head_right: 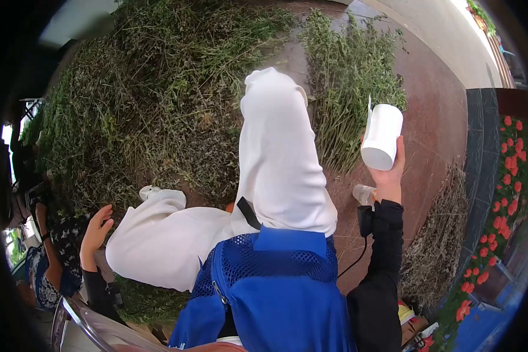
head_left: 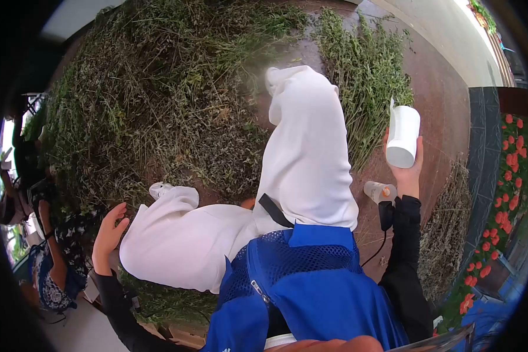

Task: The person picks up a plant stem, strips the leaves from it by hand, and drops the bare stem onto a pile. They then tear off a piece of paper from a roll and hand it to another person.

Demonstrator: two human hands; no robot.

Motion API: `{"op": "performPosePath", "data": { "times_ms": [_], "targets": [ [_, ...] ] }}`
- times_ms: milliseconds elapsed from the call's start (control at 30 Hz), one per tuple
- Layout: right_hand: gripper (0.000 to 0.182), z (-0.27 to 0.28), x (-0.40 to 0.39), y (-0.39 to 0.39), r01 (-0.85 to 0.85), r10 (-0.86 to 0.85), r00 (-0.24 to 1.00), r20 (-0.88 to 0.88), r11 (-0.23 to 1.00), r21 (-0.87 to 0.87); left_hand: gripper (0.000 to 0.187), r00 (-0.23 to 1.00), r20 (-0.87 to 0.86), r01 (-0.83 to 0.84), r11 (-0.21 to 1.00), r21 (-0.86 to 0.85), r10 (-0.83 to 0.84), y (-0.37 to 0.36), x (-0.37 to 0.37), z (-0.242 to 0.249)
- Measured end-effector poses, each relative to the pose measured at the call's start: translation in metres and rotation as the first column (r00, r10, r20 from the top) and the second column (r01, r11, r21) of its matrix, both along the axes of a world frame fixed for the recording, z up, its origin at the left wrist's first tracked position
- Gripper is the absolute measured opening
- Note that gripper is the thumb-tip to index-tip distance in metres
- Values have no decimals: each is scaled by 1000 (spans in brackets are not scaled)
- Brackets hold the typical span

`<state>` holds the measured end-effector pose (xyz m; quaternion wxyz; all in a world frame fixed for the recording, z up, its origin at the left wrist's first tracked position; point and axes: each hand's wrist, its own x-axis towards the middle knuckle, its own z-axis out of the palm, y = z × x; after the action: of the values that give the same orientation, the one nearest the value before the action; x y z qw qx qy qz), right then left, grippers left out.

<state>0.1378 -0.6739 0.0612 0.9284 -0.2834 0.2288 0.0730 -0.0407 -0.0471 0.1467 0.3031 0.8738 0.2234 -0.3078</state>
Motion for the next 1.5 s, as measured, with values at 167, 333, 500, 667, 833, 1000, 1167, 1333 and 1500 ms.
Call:
{"op": "performPosePath", "data": {
  "times_ms": [167, 333, 500, 667, 833, 1000, 1167, 1333, 1500],
  "targets": [
    [54, -96, -56, -43, -45, -80, 830, -553, 977, -210, 41, 999, -40, -13, 1000, -5, 12, 4, -3, -19],
    [57, -195, -126, -69, -312, -8, 655, -755, 908, -280, 41, 998, -50, 34, 999, 18, -34, -14, 12, -11],
    [39, -240, -161, -98, -827, -117, 465, -878, -411, -383, 40, 999, -37, 32, 998, 57, -30, -44, 25, 1],
    [49, -246, -175, -87, -741, -183, 562, -807, -544, -393, 40, 997, -43, 59, 996, 70, -56, -60, 30, 3],
    [61, -248, -201, -78, -763, -208, 594, -777, -453, -461, 39, 990, -73, 129, 989, 69, -124, -63, 35, -2],
    [63, -235, -214, -94, -846, -305, 512, -803, -343, -409, 39, 995, -28, 103, 991, 91, -100, -75, 39, 2],
    [63, -260, -230, -132, -850, -210, 495, -843, -317, -421, 37, 981, 76, 166, 978, 122, -176, -76, 35, -2],
    [47, -218, -163, -104, -578, 161, 733, -661, -363, -730, 29, 912, 182, 329, 921, 209, -367, -105, 50, -6],
    [10, -27, -9, 12, -144, 486, 873, -42, 176, -974, 16, 810, 289, 450, 857, 253, -510, -108, 58, -51]
  ]
}}
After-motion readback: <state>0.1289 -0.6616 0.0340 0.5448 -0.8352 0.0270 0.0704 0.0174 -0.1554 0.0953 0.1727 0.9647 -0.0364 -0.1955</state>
